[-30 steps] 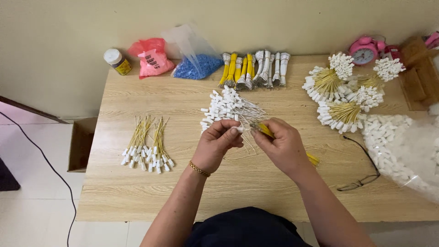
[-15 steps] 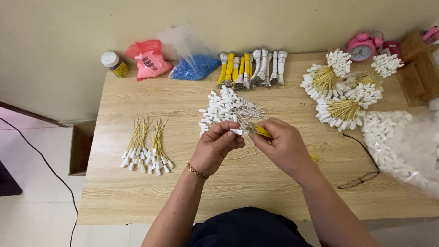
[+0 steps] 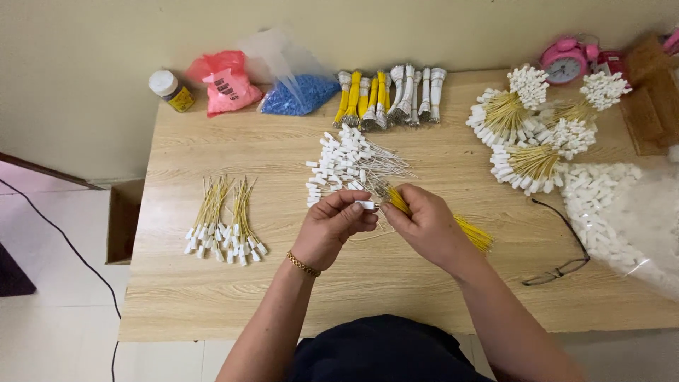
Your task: Bundling small white electrical components with wires on a wooden table
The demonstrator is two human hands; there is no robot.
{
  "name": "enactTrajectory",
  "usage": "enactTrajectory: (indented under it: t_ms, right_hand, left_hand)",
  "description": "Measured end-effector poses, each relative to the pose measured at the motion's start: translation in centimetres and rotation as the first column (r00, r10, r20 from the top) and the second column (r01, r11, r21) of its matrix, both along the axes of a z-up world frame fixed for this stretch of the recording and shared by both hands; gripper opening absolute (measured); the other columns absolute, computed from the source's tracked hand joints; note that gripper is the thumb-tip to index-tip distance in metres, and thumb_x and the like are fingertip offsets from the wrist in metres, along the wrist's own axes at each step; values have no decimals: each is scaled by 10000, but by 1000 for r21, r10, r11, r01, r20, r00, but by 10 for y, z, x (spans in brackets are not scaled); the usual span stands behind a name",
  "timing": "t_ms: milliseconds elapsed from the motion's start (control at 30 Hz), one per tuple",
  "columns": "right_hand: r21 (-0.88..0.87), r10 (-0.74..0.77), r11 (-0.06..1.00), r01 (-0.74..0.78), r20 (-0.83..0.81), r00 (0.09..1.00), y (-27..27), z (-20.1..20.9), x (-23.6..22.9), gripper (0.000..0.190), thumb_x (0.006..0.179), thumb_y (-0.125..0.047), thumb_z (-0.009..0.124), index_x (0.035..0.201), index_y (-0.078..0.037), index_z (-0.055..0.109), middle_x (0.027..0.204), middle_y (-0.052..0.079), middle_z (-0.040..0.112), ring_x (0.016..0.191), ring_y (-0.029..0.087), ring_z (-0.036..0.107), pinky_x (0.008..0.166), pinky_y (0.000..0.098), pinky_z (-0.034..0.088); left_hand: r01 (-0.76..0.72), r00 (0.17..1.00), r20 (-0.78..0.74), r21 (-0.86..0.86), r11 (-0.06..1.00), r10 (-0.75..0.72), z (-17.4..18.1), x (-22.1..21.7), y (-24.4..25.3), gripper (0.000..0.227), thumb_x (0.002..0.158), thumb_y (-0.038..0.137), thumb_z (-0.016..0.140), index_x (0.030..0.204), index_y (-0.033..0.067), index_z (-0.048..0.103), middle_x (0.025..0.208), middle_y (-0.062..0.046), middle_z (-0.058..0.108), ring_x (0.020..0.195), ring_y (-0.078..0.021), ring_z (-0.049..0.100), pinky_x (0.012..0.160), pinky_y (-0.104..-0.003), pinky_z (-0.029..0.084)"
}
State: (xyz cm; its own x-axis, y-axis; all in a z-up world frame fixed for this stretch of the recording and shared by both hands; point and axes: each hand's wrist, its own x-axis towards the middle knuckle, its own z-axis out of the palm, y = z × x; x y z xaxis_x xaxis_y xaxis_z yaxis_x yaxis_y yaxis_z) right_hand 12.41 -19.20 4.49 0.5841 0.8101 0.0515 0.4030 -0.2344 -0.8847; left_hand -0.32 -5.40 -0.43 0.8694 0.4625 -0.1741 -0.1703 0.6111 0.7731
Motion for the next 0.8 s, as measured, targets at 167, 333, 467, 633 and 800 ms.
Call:
enactTrajectory:
  t_ms: [167,333,467,633,800]
  right_hand:
    - [-16,26,1000,-25,82,996,7,-7,-1,123,860,-163,675,907,-55,638,698,171,571,667,306,601,626,387,469]
    - [-78,65,995,-58,83,994,9,-20,-4,137,859,-201,668,943,-96,645,743,152,598,744,326,632,679,399,492]
    - [-146,111,984,-102,51,993,12,-43,-6,136,872,-163,630,920,-35,630,745,202,606,755,386,634,696,442,488]
    - [-242,100,964,-110,-56,993,10,-97,-14,207,899,-227,614,873,-22,622,757,229,619,755,410,632,680,469,467]
    - [-131,-259,965,226,-375,890,6,-111,4,141,983,-182,577,992,-75,668,778,87,666,730,212,635,730,370,533]
  left_hand:
    - [2,999,-41,52,999,0,-12,0,1,236,920,44,608,1133,-56,623,902,-175,699,825,-262,724,762,-373,624]
    - [-31,995,-96,37,999,34,-25,-5,-1,209,913,25,621,1105,-56,630,891,-173,699,805,-258,722,744,-370,629]
    - [-20,984,-175,63,998,31,-48,-11,-4,204,910,22,621,1099,-52,632,893,-161,690,812,-245,712,750,-355,626]
    - [38,942,-333,242,969,46,-141,-31,0,228,888,39,670,1111,-11,672,912,-115,702,822,-174,680,773,-301,600]
    - [214,813,-571,475,853,114,-179,-60,4,196,891,87,666,1081,92,713,1047,-141,718,1000,-258,680,880,-371,556]
